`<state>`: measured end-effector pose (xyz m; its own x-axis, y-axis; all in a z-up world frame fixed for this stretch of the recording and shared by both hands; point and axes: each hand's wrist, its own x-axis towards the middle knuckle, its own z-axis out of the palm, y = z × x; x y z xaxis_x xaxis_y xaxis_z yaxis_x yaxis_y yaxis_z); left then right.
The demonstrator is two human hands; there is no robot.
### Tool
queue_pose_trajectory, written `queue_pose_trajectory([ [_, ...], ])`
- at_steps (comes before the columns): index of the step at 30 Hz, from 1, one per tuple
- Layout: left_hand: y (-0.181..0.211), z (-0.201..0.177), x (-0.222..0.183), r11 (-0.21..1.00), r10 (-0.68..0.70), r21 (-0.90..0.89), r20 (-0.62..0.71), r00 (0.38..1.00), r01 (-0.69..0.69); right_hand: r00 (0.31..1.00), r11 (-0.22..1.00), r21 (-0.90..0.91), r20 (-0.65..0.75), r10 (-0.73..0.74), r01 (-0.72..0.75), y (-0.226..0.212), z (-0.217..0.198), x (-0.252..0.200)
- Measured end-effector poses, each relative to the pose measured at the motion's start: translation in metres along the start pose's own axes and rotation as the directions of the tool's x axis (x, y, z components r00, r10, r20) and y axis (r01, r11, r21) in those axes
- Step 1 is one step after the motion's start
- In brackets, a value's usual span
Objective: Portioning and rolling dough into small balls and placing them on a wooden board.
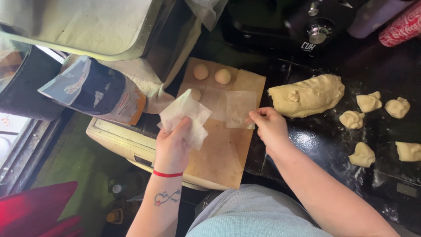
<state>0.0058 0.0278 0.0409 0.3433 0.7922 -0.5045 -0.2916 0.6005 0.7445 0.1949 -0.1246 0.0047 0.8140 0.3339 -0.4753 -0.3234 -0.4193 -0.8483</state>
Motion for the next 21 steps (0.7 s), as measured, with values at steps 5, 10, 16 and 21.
queue_pose_trajectory([
  [5,0.013,0.003,-0.011,0.999,-0.01,0.039,0.016,1.0,0.01,0.997,0.992,-0.118,-0.075,0.027,-0.035,0.022,0.002,0.016],
  [10,-0.002,-0.009,-0.007,0.999,-0.034,0.028,0.023,0.999,0.033,0.993,0.981,-0.192,-0.11,-0.044,0.023,0.037,-0.001,0.023],
  [16,-0.041,-0.033,0.006,0.999,0.001,0.038,0.035,0.999,-0.002,0.896,0.878,-0.182,0.064,-0.439,0.443,0.011,0.008,-0.021],
  [21,-0.03,-0.031,-0.012,0.994,-0.078,0.085,0.048,0.996,0.074,0.866,0.898,-0.198,0.407,-0.289,0.392,-0.015,0.033,-0.052],
])
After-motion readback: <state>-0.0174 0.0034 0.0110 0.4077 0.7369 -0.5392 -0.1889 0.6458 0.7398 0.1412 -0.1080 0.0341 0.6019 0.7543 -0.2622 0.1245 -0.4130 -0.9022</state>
